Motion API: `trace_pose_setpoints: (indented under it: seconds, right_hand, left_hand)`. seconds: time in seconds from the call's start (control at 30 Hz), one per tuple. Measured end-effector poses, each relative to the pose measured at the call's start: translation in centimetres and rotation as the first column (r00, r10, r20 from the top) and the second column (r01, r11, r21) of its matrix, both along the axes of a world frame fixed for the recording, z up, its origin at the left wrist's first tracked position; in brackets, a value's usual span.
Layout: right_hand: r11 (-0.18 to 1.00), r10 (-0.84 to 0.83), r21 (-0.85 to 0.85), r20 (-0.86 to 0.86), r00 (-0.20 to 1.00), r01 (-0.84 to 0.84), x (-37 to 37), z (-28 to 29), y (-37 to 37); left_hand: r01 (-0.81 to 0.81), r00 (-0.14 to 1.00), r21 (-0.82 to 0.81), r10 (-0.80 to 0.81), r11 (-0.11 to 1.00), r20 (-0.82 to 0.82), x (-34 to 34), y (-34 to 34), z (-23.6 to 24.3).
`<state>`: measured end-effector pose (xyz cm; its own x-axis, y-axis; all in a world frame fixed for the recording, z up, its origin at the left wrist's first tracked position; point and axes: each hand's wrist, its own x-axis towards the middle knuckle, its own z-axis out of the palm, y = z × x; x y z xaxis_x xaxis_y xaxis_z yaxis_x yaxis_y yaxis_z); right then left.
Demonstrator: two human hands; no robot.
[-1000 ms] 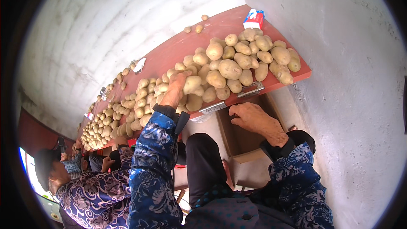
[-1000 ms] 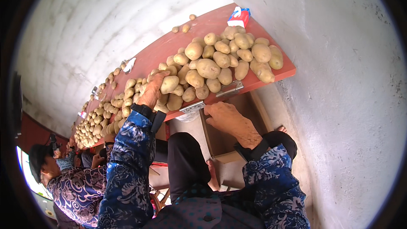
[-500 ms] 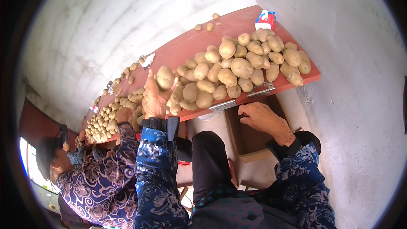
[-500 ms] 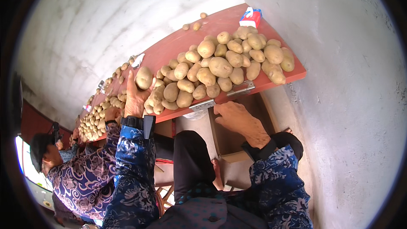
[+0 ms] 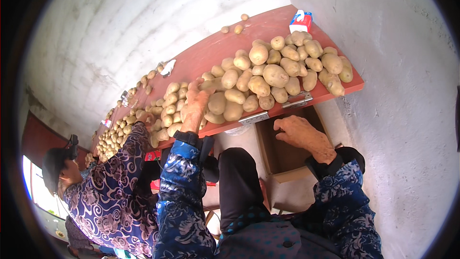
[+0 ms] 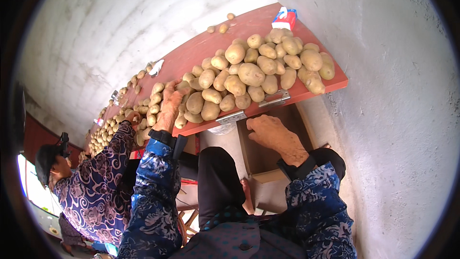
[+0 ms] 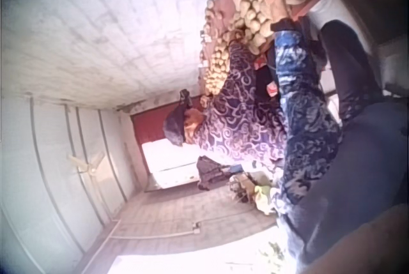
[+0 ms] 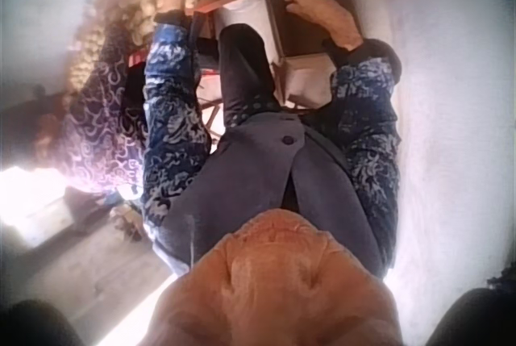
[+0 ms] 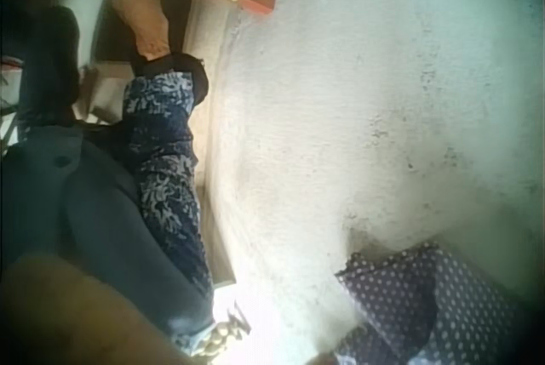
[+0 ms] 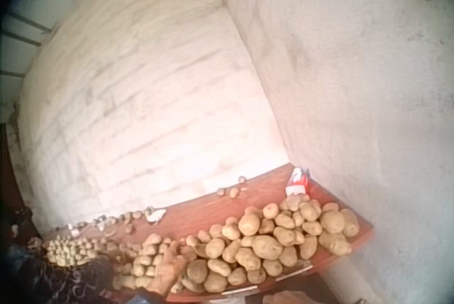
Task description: Sort potatoes from a pile into a cardboard box.
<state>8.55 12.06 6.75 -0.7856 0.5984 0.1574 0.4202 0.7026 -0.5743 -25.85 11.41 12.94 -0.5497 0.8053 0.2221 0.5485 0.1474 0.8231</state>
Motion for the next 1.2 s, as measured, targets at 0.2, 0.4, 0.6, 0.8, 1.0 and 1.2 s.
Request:
trace_pose_setpoints:
  seconds: [0.2,0.4,0.6,0.8,1.0,1.2]
  right_hand:
    - [1.000,-0.011,0.009,0.031,0.999,0.011,0.2,0.1,0.1]
    - [1.000,-0.010,0.024,0.073,0.997,0.008,0.3,-0.1,0.2]
    - [0.999,-0.003,0.033,0.095,0.995,0.000,0.5,-0.3,0.1]
    - [1.000,0.008,-0.001,0.187,0.982,-0.008,0.9,0.0,0.0]
    - [1.000,0.020,-0.007,0.282,0.959,-0.018,1.0,-0.1,0.0]
    - [1.000,-0.014,0.020,0.225,0.974,0.010,1.5,-0.4,0.0]
  left_hand:
    - [-0.070,0.936,-0.135,0.018,0.988,-0.351,1.7,1.9,-0.1]
    - [-0.090,0.784,-0.184,-0.045,0.979,-0.619,1.3,2.1,-1.9]
    - [-0.044,0.864,-0.137,-0.031,0.990,-0.502,1.9,0.6,-2.0]
    - [0.017,0.852,0.139,0.058,0.990,-0.520,6.4,-3.6,-1.3]
    - [0.248,0.876,0.202,-0.131,0.947,-0.464,12.5,-7.7,-5.2]
    - [0.351,0.908,0.037,-0.330,0.936,-0.259,17.1,-9.7,-11.3]
